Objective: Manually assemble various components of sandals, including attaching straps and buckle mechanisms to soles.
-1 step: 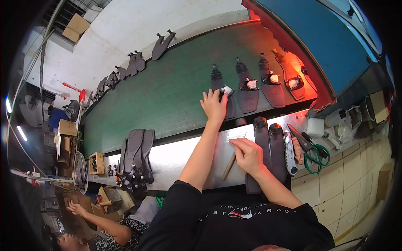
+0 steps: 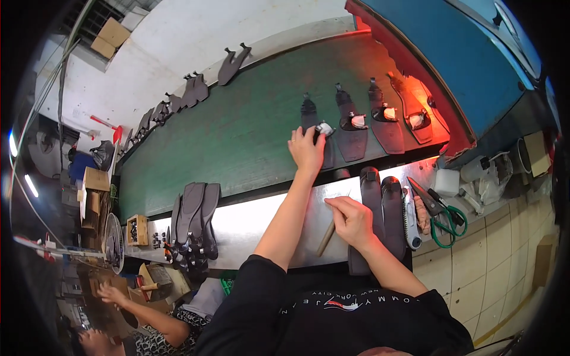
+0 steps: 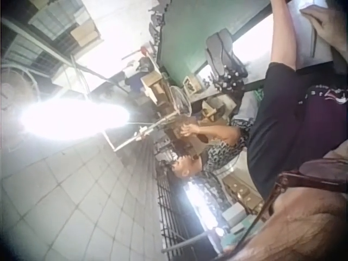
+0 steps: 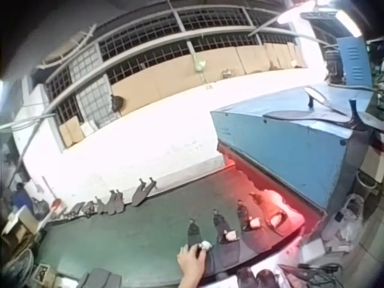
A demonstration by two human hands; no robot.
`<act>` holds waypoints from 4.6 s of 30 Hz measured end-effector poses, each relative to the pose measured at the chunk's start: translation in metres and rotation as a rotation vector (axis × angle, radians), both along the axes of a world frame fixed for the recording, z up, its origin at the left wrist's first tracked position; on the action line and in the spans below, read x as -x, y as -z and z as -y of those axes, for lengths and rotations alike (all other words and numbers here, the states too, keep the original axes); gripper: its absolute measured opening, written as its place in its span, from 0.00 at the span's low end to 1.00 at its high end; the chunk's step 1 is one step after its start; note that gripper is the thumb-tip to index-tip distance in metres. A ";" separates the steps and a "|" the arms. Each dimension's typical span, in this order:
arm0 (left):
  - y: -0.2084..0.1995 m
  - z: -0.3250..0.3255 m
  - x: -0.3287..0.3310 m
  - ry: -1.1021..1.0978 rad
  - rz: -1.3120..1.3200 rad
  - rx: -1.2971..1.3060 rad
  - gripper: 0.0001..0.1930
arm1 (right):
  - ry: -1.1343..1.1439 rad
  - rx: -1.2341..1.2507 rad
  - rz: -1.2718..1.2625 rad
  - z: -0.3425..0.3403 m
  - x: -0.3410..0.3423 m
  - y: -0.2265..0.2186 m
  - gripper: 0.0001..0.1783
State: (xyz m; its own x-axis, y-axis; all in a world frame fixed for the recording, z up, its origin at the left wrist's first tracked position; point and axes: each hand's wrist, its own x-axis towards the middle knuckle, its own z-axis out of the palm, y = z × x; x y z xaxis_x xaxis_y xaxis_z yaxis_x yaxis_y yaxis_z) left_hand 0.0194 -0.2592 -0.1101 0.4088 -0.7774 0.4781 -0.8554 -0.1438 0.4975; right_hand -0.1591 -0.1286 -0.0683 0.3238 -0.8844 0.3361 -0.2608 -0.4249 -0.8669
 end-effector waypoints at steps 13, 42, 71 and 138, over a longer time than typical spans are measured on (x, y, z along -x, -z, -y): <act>-0.086 -0.108 -0.013 0.390 -1.201 0.393 0.15 | -0.024 -0.050 0.093 -0.011 0.006 0.021 0.07; -0.106 -0.282 0.016 0.500 -1.579 0.089 0.14 | -0.410 -0.520 0.642 -0.043 0.022 -0.057 0.17; -0.087 -0.312 0.013 0.545 -1.679 0.116 0.17 | -0.430 -0.176 0.108 -0.097 0.033 -0.073 0.26; -0.095 -0.319 0.033 0.392 -1.424 -0.152 0.25 | -0.482 0.082 -0.091 -0.089 0.027 -0.058 0.09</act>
State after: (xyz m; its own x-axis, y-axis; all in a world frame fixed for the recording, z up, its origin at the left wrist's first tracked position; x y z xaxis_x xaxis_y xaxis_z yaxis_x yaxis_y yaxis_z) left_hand -0.0134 0.0598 -0.0150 0.2101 -0.9507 -0.2281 0.3305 -0.1505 0.9317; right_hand -0.1858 -0.0394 -0.0106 0.7203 -0.5988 0.3500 -0.0907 -0.5816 -0.8084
